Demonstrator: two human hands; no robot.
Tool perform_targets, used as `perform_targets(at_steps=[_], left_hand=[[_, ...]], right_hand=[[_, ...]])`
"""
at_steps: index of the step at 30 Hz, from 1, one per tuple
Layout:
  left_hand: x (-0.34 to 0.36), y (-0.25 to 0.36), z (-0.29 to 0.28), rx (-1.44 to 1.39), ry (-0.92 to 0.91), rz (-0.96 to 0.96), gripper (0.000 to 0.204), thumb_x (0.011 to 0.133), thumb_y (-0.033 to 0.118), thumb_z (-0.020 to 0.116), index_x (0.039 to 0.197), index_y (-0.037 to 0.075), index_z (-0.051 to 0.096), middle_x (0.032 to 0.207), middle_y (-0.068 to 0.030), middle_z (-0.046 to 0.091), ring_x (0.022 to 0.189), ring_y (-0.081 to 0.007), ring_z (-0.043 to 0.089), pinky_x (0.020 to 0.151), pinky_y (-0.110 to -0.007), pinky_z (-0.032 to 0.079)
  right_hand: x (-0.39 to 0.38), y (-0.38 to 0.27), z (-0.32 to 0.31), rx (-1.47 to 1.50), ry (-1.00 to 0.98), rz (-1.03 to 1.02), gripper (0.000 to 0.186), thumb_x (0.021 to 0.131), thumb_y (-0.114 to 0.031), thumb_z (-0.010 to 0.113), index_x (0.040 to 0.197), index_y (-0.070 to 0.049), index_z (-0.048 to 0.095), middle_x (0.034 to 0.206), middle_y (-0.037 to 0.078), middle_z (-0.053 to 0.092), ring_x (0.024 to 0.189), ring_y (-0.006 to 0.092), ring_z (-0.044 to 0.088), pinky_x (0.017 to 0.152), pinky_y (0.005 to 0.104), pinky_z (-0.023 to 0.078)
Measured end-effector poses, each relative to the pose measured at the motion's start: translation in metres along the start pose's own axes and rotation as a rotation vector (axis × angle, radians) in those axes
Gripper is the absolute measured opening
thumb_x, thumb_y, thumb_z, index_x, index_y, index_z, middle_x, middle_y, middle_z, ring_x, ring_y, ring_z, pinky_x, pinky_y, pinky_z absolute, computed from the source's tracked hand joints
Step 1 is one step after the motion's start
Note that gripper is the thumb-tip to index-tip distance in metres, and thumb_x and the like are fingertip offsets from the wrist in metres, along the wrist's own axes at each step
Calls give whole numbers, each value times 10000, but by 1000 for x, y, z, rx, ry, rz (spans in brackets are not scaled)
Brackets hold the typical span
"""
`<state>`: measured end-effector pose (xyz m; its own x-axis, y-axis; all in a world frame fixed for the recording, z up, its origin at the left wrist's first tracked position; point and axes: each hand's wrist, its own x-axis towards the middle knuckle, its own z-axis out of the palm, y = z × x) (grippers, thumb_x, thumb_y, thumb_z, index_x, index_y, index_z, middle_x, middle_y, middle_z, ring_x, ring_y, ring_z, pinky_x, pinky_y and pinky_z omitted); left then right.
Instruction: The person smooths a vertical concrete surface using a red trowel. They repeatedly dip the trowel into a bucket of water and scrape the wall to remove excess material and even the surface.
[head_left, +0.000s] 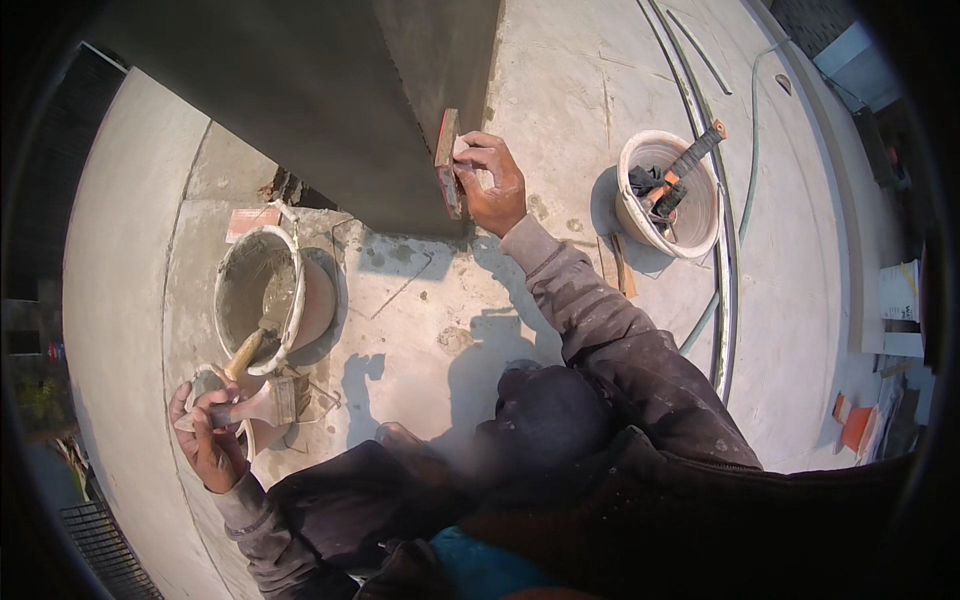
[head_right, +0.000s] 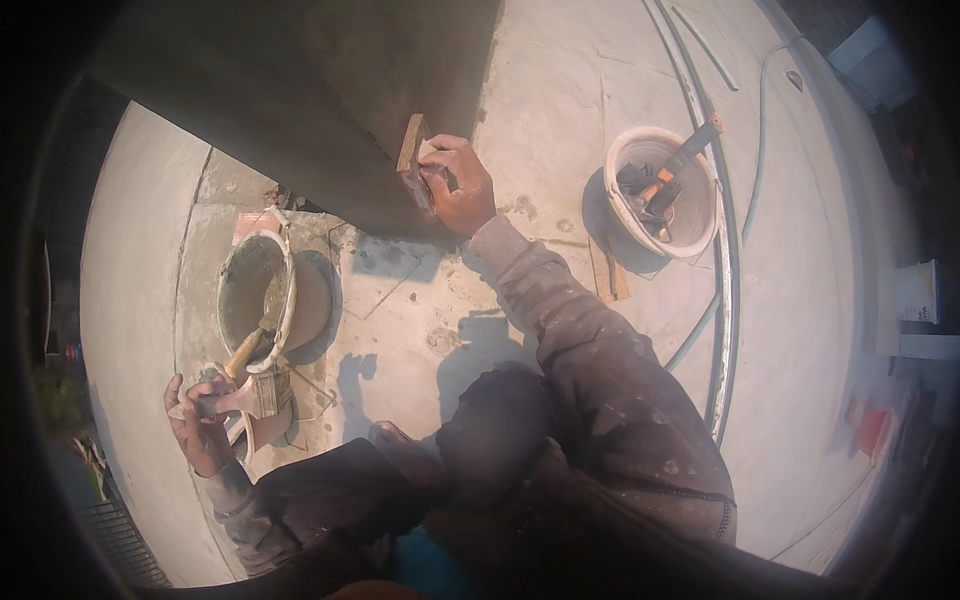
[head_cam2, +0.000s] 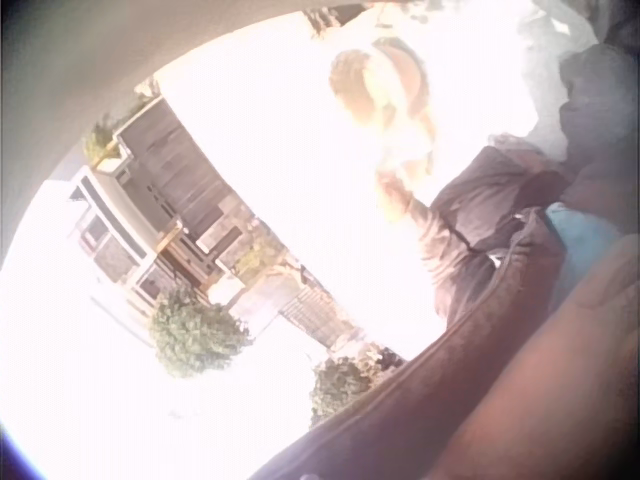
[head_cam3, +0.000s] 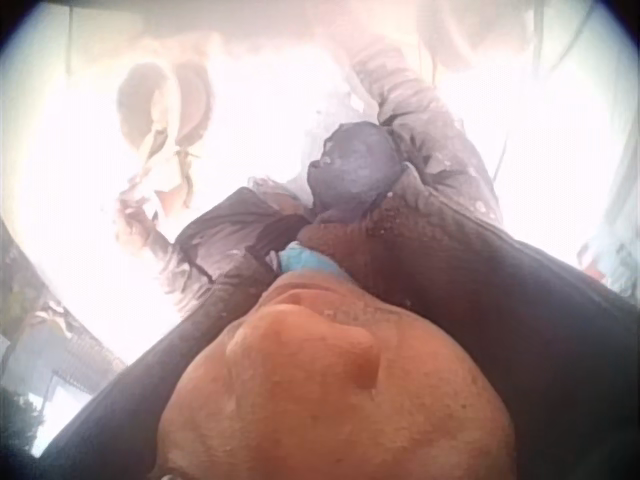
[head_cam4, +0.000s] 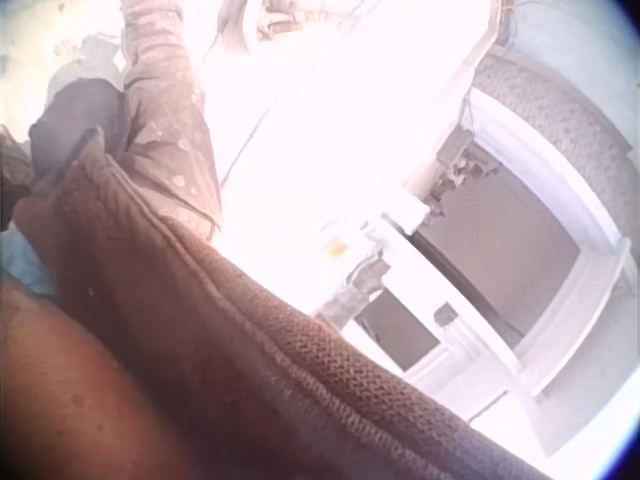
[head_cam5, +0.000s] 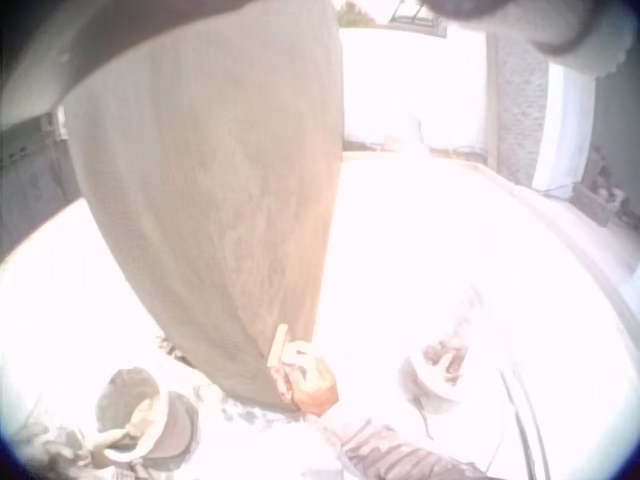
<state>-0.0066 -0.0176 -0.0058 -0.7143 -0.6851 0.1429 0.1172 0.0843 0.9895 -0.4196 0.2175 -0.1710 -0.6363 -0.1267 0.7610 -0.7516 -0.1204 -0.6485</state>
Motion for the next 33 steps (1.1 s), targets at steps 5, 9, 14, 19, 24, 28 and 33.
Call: perform_targets(at_steps=[5, 9, 14, 19, 24, 28, 33], left_hand=[[-3, 1, -1, -22, -14, -45, 432, 1053, 180, 501, 1413, 11, 332, 1085, -202, 670, 1033, -348, 677, 861, -416, 588], [1, -2, 4, -17, -16, -52, 432, 1057, 181, 493, 1419, 14, 328, 1089, -205, 670, 1037, -352, 678, 850, -430, 597], [-14, 6, -26, 50, 62, -73, 434, 1064, 188, 480, 1430, 18, 319, 1104, -209, 670, 1088, -352, 668, 888, -438, 595], [-1, 0, 3, 30, 20, -111, 436, 1062, 185, 486, 1434, 28, 322, 1148, -223, 670, 1125, -350, 657, 933, -452, 581], [-3, 14, 22, -48, -10, -5, 325, 1057, 180, 493, 1345, 63, 401, 1200, -230, 660, 1168, -385, 629, 1008, -518, 523], [2, 27, 67, -8, -33, 177, 281, 1050, 189, 509, 1296, 68, 447, 1201, -225, 655, 1192, -384, 620, 1015, -531, 519], [-22, 64, 122, 218, -209, 251, 239, 1043, 190, 517, 1230, 45, 489, 1135, -218, 662, 1171, -376, 639, 1035, -544, 504]], right_hand=[[191, -133, 20, 183, 217, -393, 205, 848, 41, 716, 1010, -83, 707, 1047, 103, 675, 890, 228, 706, 756, 330, 593], [247, -146, 23, 209, 270, -498, 197, 843, 28, 732, 1001, -91, 726, 1045, 89, 690, 903, 212, 700, 766, 320, 582], [122, -79, 30, 173, 164, -285, 188, 837, 11, 753, 988, -101, 750, 1043, 73, 707, 919, 192, 692, 779, 307, 569], [-41, 18, -29, -68, -128, 337, 198, 871, 11, 722, 1052, -57, 681, 1208, 107, 630, 1014, 199, 666, 765, 293, 583], [-29, -32, -90, 233, 285, 367, 452, 945, -7, 659, 1332, 27, 428, 1231, 136, 555, 1144, 189, 560, 950, 322, 518], [-27, -110, -103, 741, 238, 636, 548, 897, -2, 712, 1350, 17, 403, 1274, 173, 524, 1201, 226, 552, 998, 348, 503], [8, -154, -78, 242, -164, 42, 620, 791, -21, 790, 1326, -16, 476, 1198, 156, 565, 1065, 207, 622, 796, 322, 573]])
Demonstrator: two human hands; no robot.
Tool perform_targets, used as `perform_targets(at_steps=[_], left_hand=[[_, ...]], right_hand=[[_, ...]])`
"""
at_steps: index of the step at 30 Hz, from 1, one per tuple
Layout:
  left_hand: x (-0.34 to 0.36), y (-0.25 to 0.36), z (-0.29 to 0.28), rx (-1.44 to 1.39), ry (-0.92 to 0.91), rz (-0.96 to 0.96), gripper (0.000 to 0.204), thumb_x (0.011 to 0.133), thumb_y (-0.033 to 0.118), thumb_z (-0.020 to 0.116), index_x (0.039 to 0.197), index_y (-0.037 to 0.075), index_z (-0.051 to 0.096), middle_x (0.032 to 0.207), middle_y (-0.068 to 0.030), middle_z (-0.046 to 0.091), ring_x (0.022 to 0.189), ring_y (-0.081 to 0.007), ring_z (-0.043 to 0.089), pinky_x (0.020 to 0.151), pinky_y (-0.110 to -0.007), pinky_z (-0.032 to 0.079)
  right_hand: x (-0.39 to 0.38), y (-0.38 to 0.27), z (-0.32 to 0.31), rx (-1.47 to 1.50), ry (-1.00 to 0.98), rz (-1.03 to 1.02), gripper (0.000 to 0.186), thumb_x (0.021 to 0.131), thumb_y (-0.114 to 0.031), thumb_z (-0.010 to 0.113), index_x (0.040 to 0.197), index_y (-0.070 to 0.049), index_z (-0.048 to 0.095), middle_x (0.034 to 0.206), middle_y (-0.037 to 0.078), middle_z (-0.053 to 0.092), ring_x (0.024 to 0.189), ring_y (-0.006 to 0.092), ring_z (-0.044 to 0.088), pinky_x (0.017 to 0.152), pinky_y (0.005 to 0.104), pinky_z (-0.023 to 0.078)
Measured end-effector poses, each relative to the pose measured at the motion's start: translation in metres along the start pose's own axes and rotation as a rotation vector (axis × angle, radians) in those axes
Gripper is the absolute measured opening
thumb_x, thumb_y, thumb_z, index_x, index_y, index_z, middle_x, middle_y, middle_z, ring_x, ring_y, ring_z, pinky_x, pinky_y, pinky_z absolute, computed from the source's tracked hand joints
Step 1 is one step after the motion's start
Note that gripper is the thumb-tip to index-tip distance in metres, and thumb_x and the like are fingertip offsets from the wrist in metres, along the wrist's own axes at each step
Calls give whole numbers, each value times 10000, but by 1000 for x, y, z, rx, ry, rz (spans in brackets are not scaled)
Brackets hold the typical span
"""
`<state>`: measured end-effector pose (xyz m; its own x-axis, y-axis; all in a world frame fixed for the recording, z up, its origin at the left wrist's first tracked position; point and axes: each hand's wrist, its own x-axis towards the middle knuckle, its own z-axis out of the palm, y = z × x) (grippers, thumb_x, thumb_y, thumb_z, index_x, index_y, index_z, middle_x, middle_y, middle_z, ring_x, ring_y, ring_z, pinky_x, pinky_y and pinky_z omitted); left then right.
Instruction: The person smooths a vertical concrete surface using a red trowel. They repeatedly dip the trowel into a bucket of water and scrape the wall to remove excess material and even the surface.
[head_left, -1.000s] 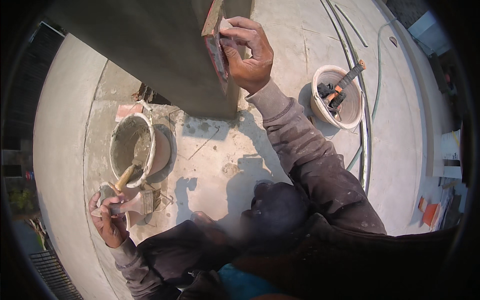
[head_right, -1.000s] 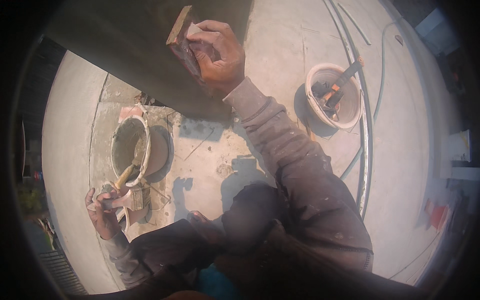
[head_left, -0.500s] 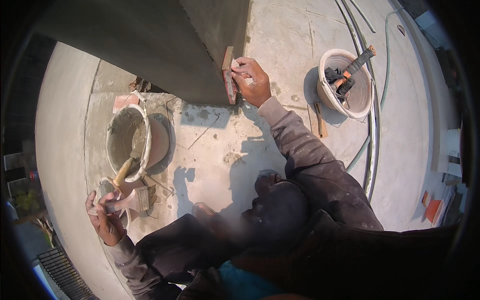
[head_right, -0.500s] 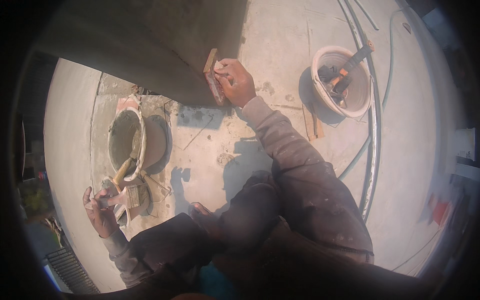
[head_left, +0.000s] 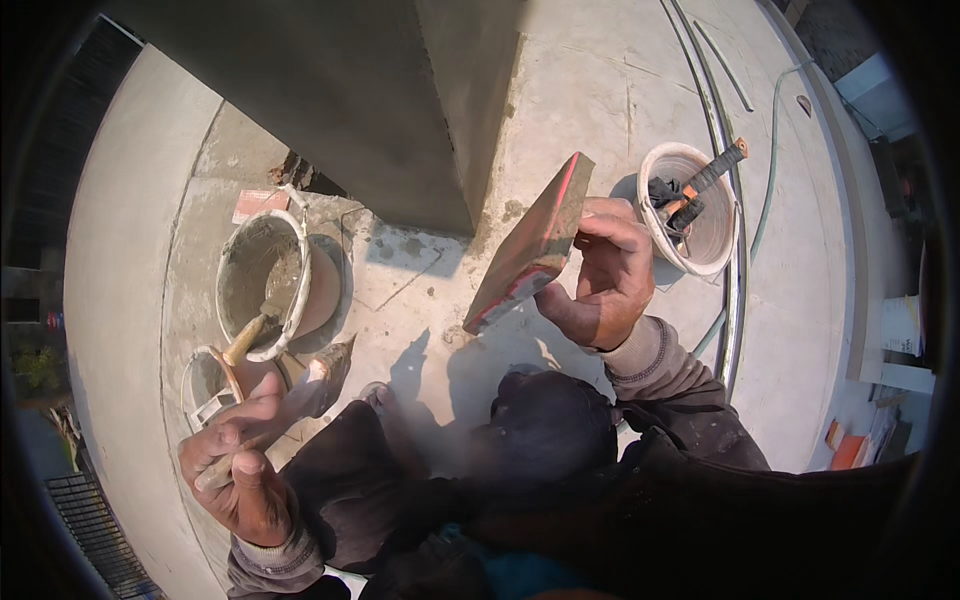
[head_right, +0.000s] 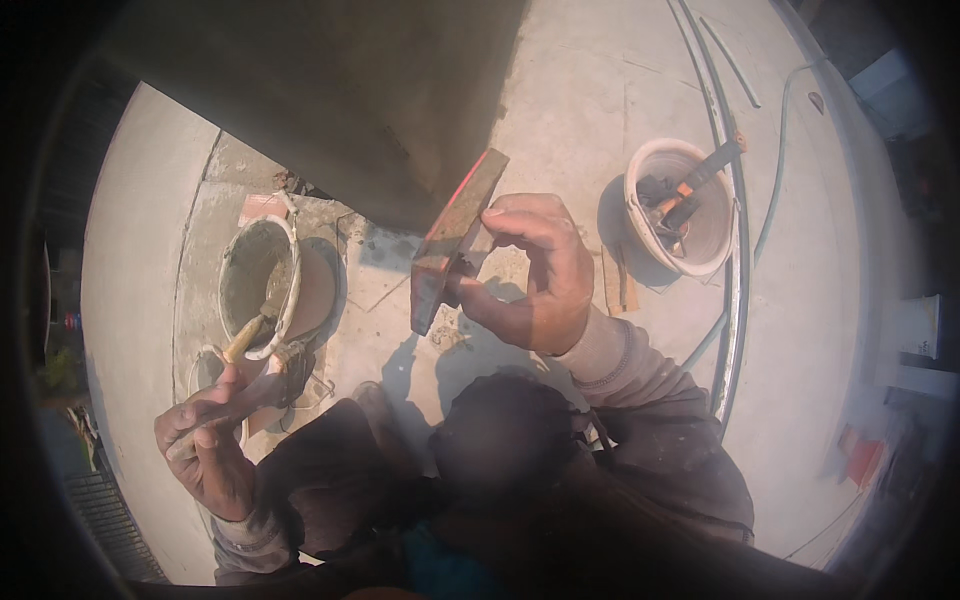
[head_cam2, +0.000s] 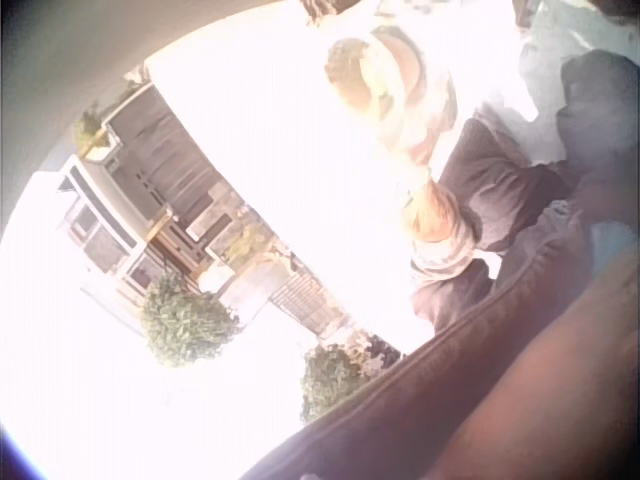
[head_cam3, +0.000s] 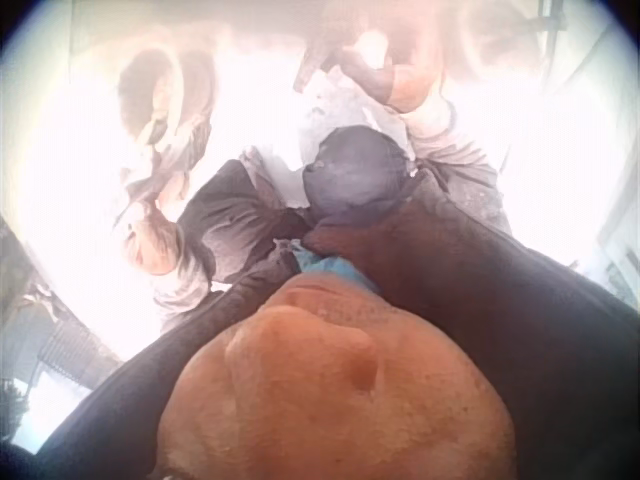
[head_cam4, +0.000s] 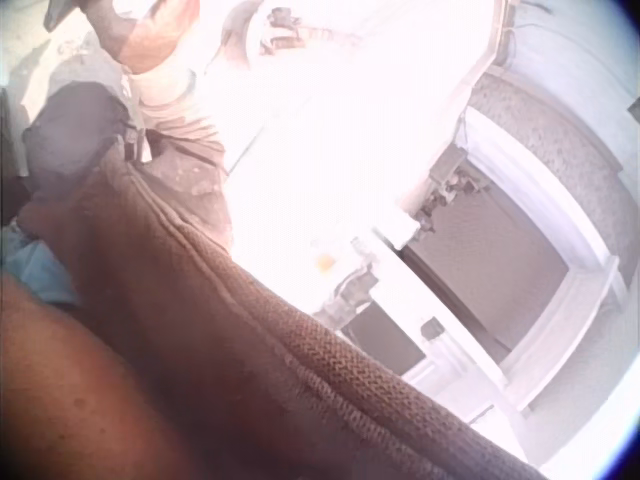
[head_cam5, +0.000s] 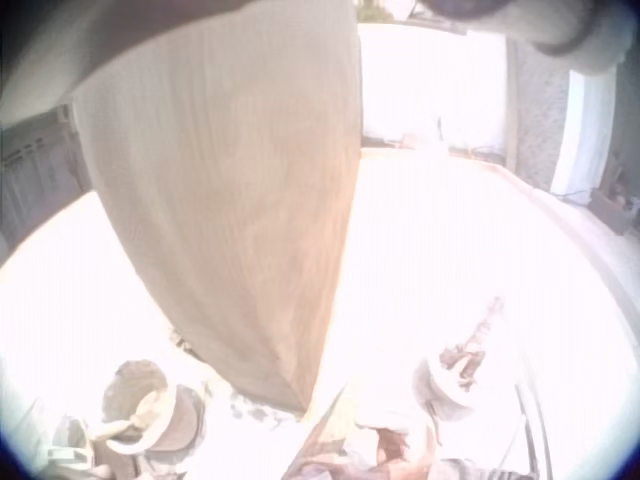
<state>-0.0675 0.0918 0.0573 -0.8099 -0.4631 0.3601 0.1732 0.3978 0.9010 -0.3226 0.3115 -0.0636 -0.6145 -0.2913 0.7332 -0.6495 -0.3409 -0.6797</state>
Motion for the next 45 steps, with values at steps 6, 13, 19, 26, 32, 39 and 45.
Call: perform_targets(at_steps=[6, 13, 19, 26, 32, 39, 45], left_hand=[[-6, -1, -31, 56, 39, 58, 213, 1027, 144, 530, 1206, 30, 520, 1048, -231, 673, 1097, -402, 672, 1016, -552, 512], [29, -75, -66, -55, -32, 124, 225, 1028, 138, 530, 1220, 21, 541, 1014, -237, 665, 1046, -391, 684, 983, -534, 528], [55, -108, -51, -258, -206, 25, 156, 993, 47, 572, 1142, 1, 576, 989, -248, 684, 1030, -387, 685, 953, -525, 535], [66, -125, -63, -269, -385, -46, 156, 984, 1, 559, 1134, -31, 534, 994, -261, 685, 1040, -378, 682, 960, -524, 535], [63, -130, -76, -285, -293, -53, 197, 988, -33, 528, 1179, -48, 481, 1028, -285, 675, 1071, -406, 665, 975, -520, 540], [62, -132, -67, -353, -299, -74, 203, 993, -23, 529, 1186, -51, 474, 1041, -283, 669, 1083, -406, 659, 979, -521, 545], [54, -128, -88, -297, -223, -93, 233, 994, 6, 548, 1210, -50, 479, 1046, -288, 669, 1075, -403, 665, 976, -520, 542]], right_hand=[[57, 0, 90, -325, -83, -508, 522, 666, -54, 828, 1150, -159, 665, 1008, 62, 619, 829, 186, 662, 558, 295, 556], [98, 0, 139, -548, -62, -642, 547, 633, -70, 871, 1141, -118, 673, 998, 89, 598, 790, 195, 653, 587, 294, 555], [42, 29, 142, -859, 489, -320, 518, 725, -91, 805, 1194, -78, 585, 1057, 110, 578, 886, 218, 640, 652, 321, 576], [94, 38, 124, -1055, 705, -440, 515, 697, -75, 806, 1181, -78, 629, 1031, 104, 581, 899, 252, 619, 681, 342, 556], [132, 37, 128, -1169, 761, -621, 383, 697, -77, 798, 1065, -73, 690, 987, 91, 587, 829, 244, 632, 640, 334, 554], [18, 92, 161, -1155, 283, -225, 414, 679, -59, 813, 1073, -119, 700, 990, 77, 610, 825, 220, 677, 645, 336, 592], [120, 41, 139, -1100, 723, -608, 407, 674, -47, 795, 1060, -113, 685, 983, 62, 607, 811, 224, 660, 615, 336, 559]])
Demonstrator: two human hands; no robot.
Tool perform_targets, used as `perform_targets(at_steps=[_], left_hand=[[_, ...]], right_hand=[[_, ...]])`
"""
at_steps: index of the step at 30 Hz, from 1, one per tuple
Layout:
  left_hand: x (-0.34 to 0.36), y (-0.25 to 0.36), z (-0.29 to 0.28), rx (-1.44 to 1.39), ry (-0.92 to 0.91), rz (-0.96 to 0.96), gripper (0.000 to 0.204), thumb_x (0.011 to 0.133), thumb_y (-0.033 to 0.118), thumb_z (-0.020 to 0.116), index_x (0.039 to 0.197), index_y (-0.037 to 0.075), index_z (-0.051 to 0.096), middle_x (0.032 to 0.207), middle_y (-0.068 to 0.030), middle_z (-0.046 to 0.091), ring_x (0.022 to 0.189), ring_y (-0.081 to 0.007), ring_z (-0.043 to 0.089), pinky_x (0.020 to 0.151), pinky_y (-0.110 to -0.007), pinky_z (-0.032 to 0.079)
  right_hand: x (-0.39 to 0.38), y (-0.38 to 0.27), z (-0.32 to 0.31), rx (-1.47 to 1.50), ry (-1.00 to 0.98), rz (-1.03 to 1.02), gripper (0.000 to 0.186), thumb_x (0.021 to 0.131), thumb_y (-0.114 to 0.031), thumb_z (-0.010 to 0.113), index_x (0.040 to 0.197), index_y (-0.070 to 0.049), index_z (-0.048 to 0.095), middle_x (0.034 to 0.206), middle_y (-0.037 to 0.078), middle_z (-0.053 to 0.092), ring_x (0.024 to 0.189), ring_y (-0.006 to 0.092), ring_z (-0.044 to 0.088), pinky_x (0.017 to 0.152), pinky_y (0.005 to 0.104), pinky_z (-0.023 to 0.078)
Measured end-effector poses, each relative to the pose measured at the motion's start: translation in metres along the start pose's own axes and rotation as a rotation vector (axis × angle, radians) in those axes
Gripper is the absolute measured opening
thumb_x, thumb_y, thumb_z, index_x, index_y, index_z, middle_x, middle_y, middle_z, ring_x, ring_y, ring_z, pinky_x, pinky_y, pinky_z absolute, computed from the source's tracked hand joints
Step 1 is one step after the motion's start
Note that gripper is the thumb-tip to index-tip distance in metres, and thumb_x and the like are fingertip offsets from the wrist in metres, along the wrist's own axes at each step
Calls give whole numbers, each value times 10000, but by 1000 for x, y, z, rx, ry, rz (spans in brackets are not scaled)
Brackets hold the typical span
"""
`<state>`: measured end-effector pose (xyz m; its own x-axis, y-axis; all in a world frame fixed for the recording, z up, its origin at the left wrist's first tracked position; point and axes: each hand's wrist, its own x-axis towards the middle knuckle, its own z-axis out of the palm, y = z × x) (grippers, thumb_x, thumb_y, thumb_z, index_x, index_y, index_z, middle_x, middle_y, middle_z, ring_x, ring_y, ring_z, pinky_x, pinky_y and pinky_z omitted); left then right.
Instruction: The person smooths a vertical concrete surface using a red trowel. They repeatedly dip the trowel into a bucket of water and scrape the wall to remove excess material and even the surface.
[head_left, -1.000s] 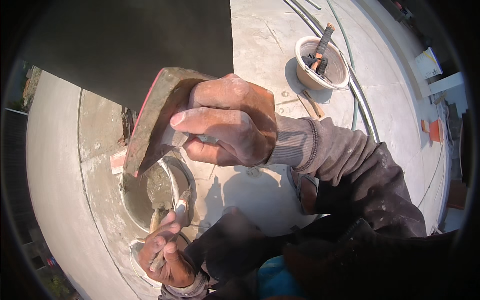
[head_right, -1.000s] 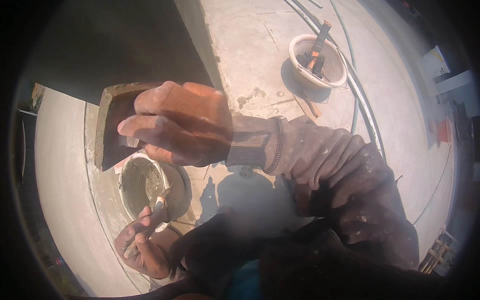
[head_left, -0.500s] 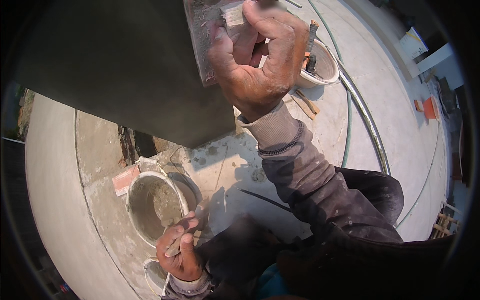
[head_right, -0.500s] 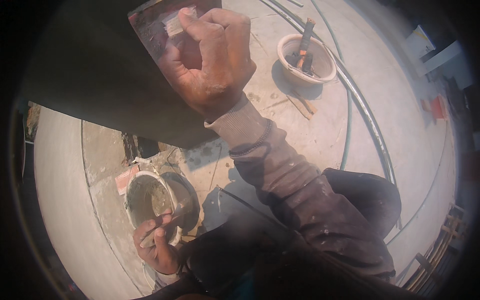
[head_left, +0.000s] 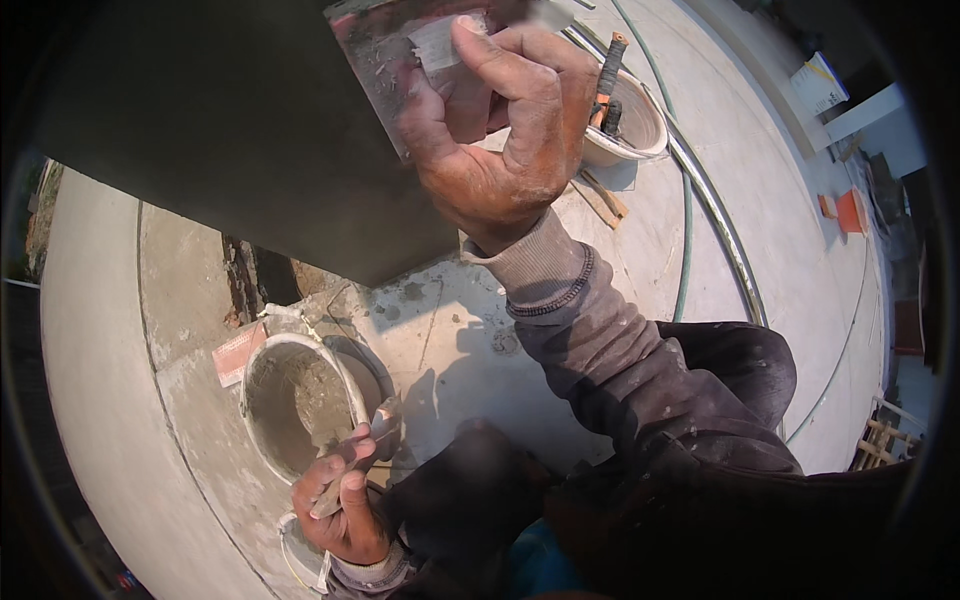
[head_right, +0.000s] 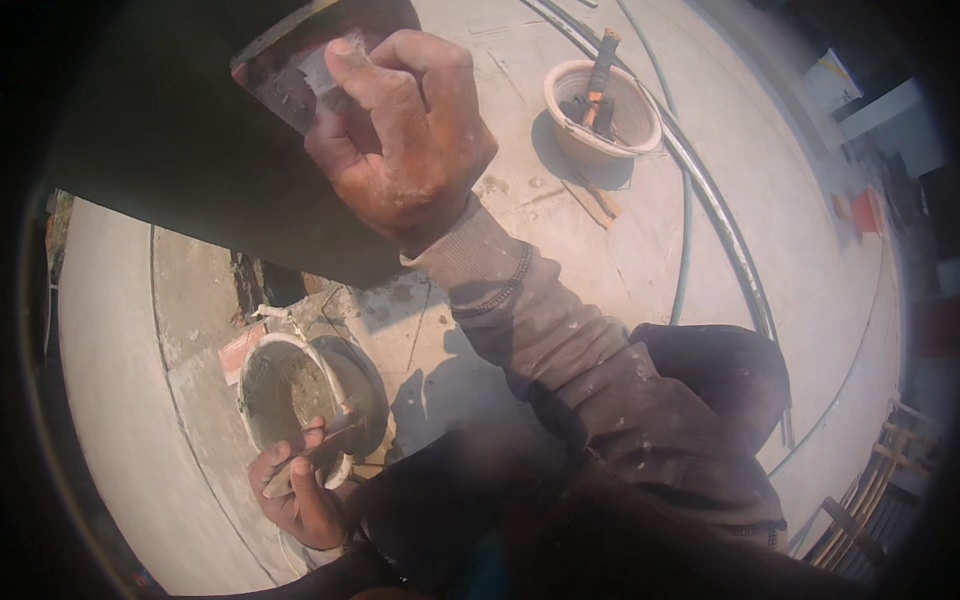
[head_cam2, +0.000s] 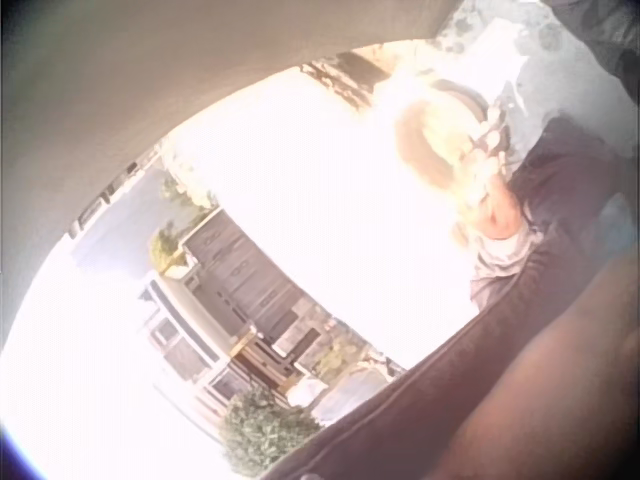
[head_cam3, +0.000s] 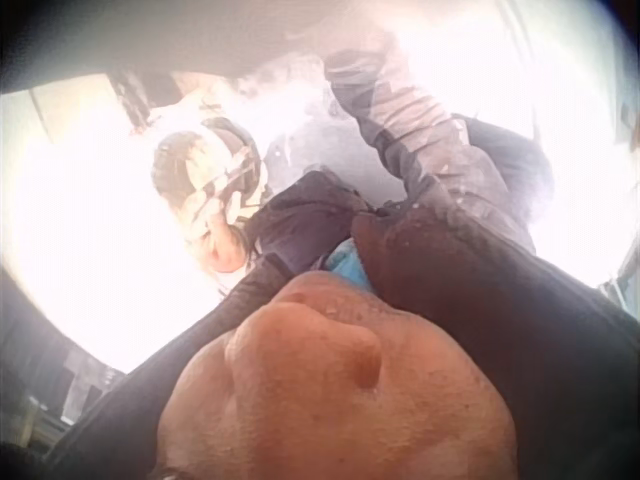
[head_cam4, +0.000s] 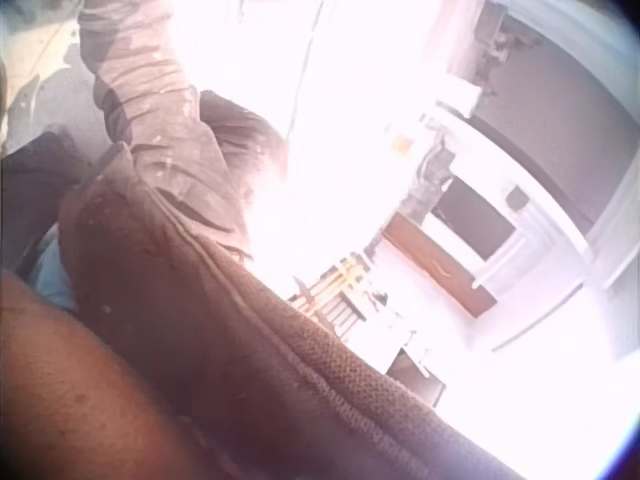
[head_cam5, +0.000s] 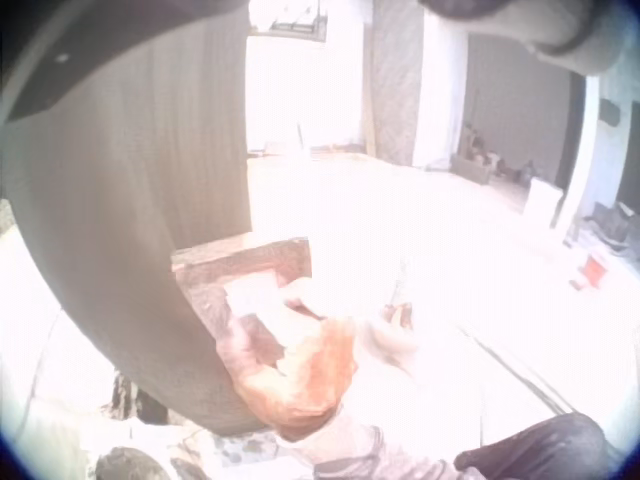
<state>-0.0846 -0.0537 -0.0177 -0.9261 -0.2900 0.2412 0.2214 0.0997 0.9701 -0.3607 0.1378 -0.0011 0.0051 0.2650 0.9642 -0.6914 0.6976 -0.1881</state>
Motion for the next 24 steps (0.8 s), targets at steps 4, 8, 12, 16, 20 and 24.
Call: perform_targets(at_steps=[4, 8, 12, 16, 20, 24], left_hand=[[8, -2, 9, -15, 17, -7, 227, 991, 63, 574, 1189, -21, 501, 1009, -237, 671, 1000, -342, 686, 977, -525, 532], [10, -6, 17, 8, -27, 25, 226, 999, 75, 566, 1193, -19, 499, 1024, -244, 672, 1016, -348, 683, 979, -529, 530], [7, -2, 17, -23, -50, 35, 229, 1000, 88, 575, 1194, -10, 504, 1047, -252, 671, 1055, -361, 674, 981, -534, 529], [-1, 5, 8, 86, -8, 34, 233, 1003, 89, 573, 1203, -7, 501, 1058, -256, 669, 1084, -375, 666, 986, -533, 533], [3, 5, 17, 25, -6, 61, 236, 1009, 93, 564, 1210, -11, 498, 1085, -272, 663, 1105, -390, 660, 985, -534, 538], [6, 6, 34, 23, -2, 105, 239, 1016, 104, 557, 1223, 2, 493, 1156, -309, 641, 1141, -414, 645, 971, -564, 543]], right_hand=[[12, 1, 3, -46, -17, -20, 369, 680, -43, 788, 1031, -106, 693, 978, 67, 587, 789, 237, 656, 597, 336, 554], [-110, -4, -41, -41, -388, 141, 353, 673, -30, 799, 1003, -131, 728, 1024, 59, 605, 814, 216, 679, 656, 328, 589], [-121, -14, -58, -9, -412, 200, 432, 649, -23, 797, 1056, -148, 723, 1004, 48, 617, 823, 218, 682, 673, 327, 587], [11, -13, 7, -30, 38, 27, 449, 639, -52, 805, 1069, -154, 724, 982, 46, 616, 791, 218, 664, 666, 332, 578], [20, -10, 16, -9, 49, 28, 365, 676, -61, 816, 1028, -108, 732, 1005, 65, 602, 815, 237, 649, 665, 342, 549], [-101, -5, -43, -30, -427, 146, 386, 697, -71, 802, 1069, -158, 754, 1028, 61, 612, 877, 219, 667, 688, 354, 573]])
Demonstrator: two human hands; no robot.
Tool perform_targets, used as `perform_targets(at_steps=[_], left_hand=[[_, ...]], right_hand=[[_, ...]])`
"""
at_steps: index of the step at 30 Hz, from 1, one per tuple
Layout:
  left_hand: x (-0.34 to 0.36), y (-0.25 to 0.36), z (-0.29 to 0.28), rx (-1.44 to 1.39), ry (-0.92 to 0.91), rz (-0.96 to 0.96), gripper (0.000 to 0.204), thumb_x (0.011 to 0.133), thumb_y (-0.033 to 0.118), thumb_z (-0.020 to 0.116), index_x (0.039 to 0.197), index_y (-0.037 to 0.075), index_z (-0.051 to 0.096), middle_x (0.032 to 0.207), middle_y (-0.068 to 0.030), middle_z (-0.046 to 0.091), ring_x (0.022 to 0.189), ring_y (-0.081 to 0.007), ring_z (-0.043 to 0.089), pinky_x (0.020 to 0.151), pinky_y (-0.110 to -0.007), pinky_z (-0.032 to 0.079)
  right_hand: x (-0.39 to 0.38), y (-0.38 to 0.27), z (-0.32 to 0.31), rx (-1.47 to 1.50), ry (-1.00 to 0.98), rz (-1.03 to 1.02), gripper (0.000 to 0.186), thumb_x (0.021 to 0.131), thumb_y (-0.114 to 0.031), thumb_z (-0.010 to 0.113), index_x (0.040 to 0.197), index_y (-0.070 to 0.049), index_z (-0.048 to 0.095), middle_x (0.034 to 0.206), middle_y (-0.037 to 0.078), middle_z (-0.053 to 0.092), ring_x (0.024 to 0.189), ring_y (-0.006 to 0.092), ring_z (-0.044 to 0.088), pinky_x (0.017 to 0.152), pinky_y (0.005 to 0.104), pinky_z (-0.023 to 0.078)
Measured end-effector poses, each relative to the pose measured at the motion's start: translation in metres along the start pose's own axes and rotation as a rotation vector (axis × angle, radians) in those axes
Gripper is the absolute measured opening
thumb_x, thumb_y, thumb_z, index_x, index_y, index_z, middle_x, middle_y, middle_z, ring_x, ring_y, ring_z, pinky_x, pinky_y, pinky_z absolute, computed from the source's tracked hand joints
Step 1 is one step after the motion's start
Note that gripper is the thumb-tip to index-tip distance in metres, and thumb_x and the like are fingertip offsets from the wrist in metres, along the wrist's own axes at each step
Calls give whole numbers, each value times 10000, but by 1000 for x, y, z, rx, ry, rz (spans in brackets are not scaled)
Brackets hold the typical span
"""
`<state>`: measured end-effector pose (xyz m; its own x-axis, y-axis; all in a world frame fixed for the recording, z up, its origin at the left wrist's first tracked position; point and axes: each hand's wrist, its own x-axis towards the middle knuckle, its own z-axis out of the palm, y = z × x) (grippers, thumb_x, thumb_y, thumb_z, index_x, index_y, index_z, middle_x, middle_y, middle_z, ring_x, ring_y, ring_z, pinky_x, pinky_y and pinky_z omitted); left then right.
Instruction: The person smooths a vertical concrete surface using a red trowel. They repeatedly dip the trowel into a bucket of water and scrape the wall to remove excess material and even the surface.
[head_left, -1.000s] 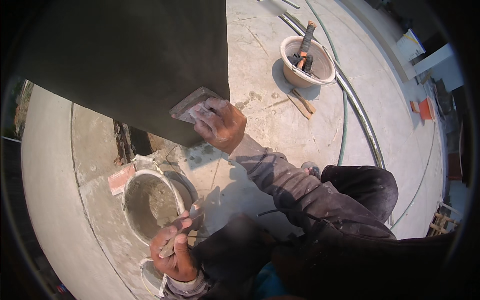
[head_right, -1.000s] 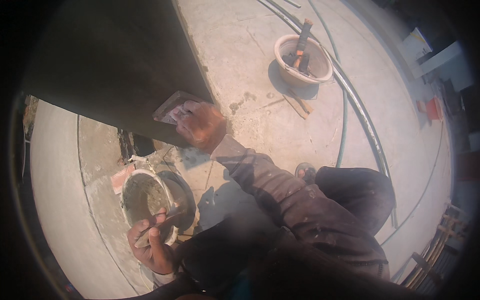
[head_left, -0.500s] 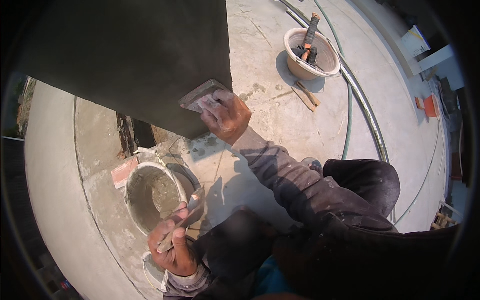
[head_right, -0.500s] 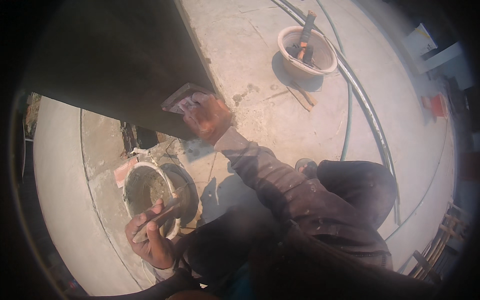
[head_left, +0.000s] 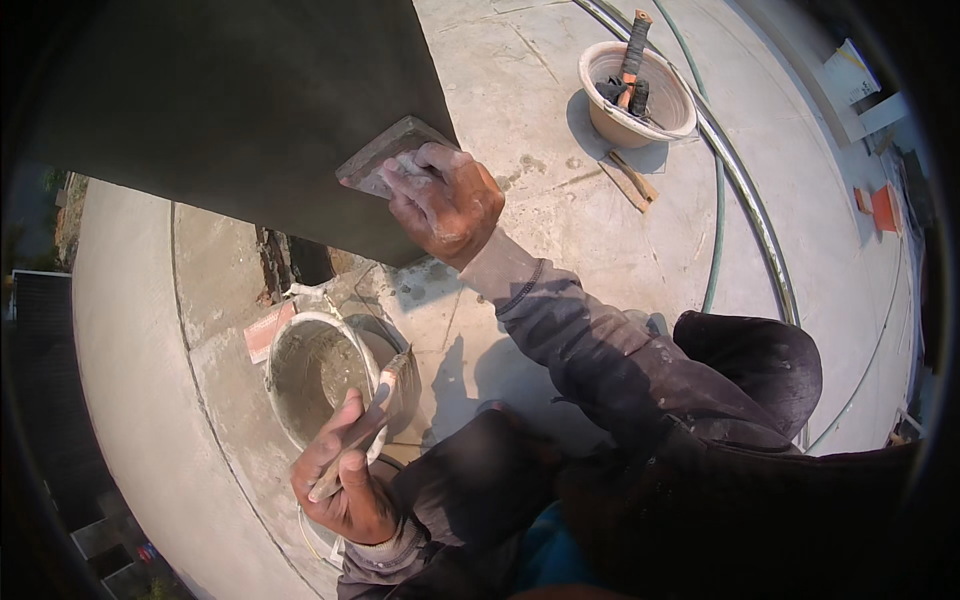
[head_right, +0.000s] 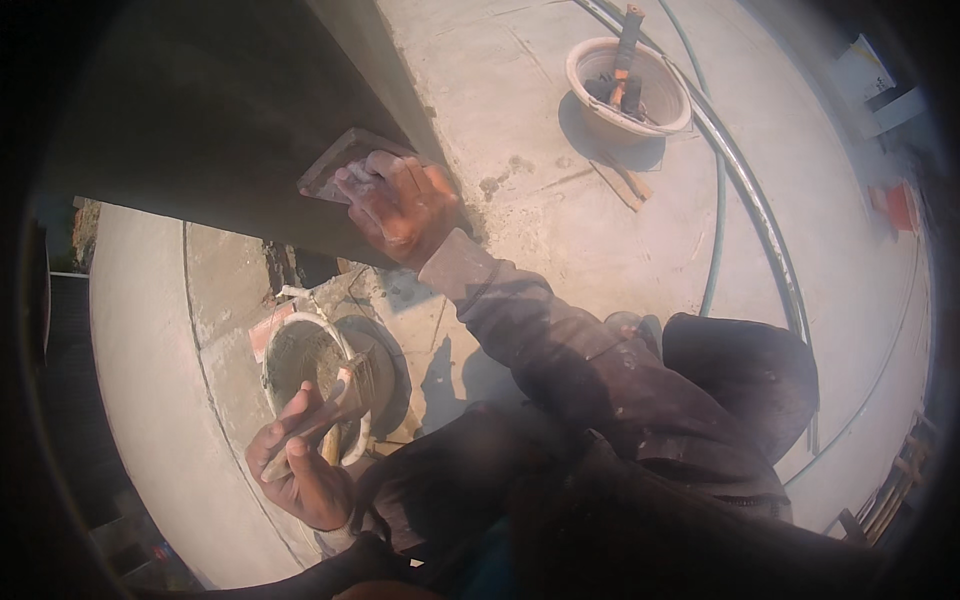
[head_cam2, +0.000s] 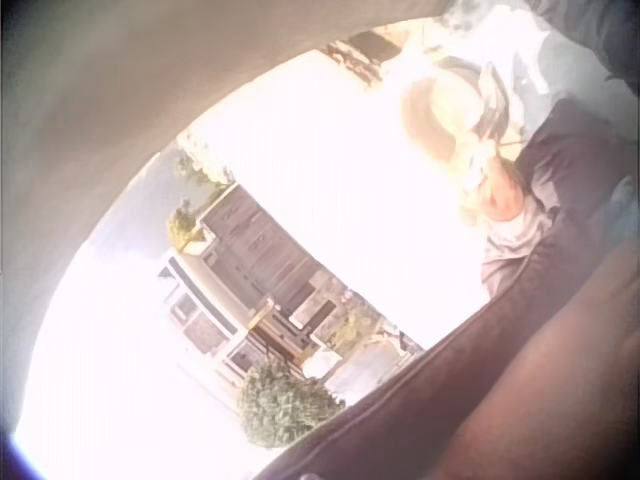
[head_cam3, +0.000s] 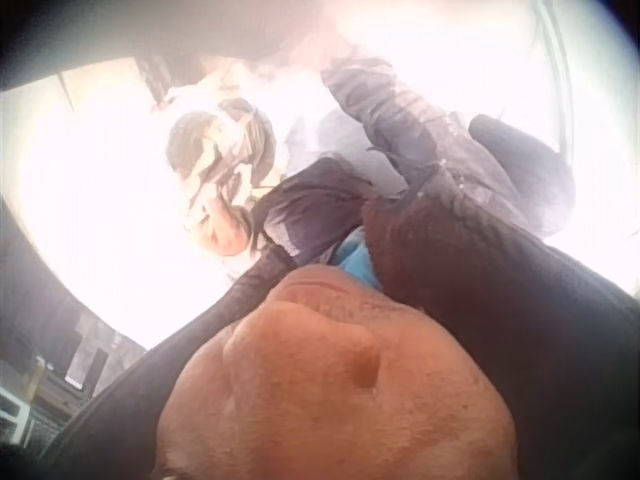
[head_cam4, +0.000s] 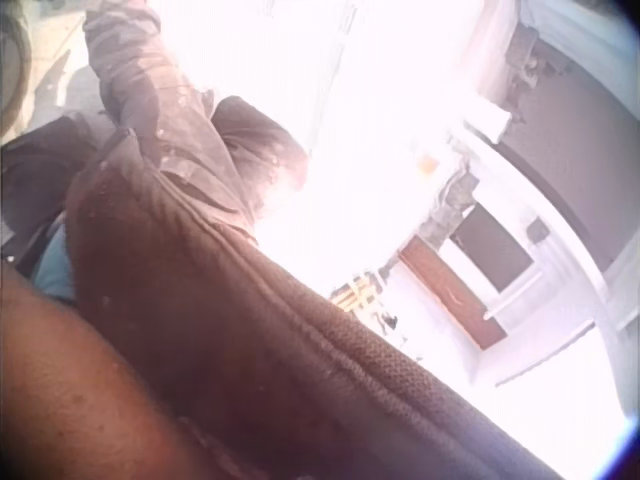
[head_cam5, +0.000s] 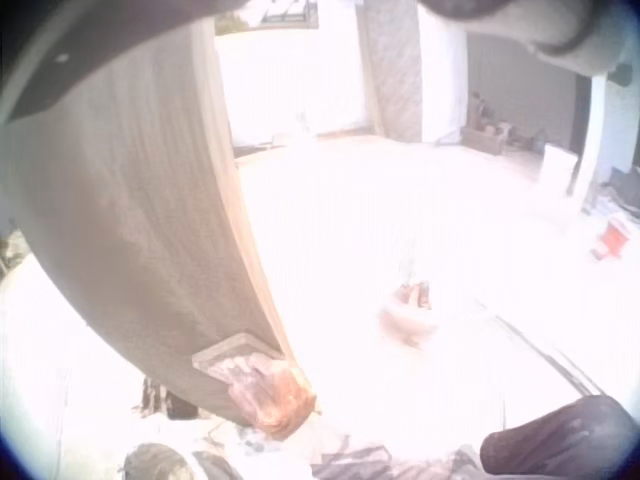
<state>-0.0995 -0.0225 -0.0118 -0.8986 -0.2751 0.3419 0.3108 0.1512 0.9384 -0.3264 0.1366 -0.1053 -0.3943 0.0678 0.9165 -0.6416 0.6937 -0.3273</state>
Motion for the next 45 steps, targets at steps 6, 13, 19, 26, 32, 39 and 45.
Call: perform_targets(at_steps=[6, 13, 19, 26, 32, 39, 45], left_hand=[[-5, 9, -24, -180, 81, 192, 280, 1040, 201, 547, 1283, 72, 492, 1312, -278, 583, 1259, -414, 570, 1030, -550, 527], [22, -15, -4, -1080, 227, -298, 303, 1039, 253, 541, 1323, 148, 529, 1479, -180, 491, 1415, -393, 407, 1148, -629, 374], [13, 0, 6, -701, 310, -399, 312, 1026, 256, 577, 1289, 125, 473, 1381, -237, 519, 1337, -428, 481, 1093, -638, 432], [2, 12, 6, -624, 329, -391, 362, 1035, 277, 562, 1337, 132, 426, 1329, -228, 562, 1277, -415, 542, 1044, -629, 480], [3, 9, 10, -677, 293, -369, 321, 1064, 256, 493, 1345, 125, 408, 1308, -237, 592, 1227, -422, 589, 1018, -632, 505], [8, 12, 9, -705, 271, -394, 307, 1067, 257, 483, 1334, 122, 412, 1300, -247, 597, 1212, -417, 603, 1004, -637, 515], [1, 24, 7, -695, 305, -406, 334, 1065, 259, 488, 1359, 126, 405, 1296, -236, 606, 1219, -418, 599, 979, -629, 535]], right_hand=[[-89, -2, -45, 497, -321, 457, 312, 814, -99, 743, 1120, -127, 693, 1157, 46, 605, 1052, 184, 632, 856, 336, 534], [-7, 14, -104, 1563, -573, 632, 422, 914, -224, 757, 1254, -49, 579, 1278, 100, 560, 1197, 192, 552, 981, 360, 489], [80, 59, -103, 1202, -141, 202, 378, 903, -76, 731, 1256, -30, 602, 1259, 134, 586, 1148, 208, 607, 887, 337, 577], [143, 89, -58, 1020, -188, 12, 319, 894, -33, 708, 1207, -87, 687, 1252, 66, 630, 1077, 172, 651, 881, 346, 596], [150, 73, -46, 1038, -204, 111, 374, 850, 38, 725, 1216, 8, 650, 1154, 128, 687, 1013, 198, 681, 861, 335, 585], [112, 109, 0, 956, -330, 319, 320, 859, -40, 744, 1173, -86, 707, 1158, 41, 676, 1053, 151, 656, 853, 313, 591], [72, 133, -5, 817, -311, 496, 393, 856, -14, 694, 1239, -97, 666, 1228, 50, 637, 1047, 163, 634, 924, 334, 581]])
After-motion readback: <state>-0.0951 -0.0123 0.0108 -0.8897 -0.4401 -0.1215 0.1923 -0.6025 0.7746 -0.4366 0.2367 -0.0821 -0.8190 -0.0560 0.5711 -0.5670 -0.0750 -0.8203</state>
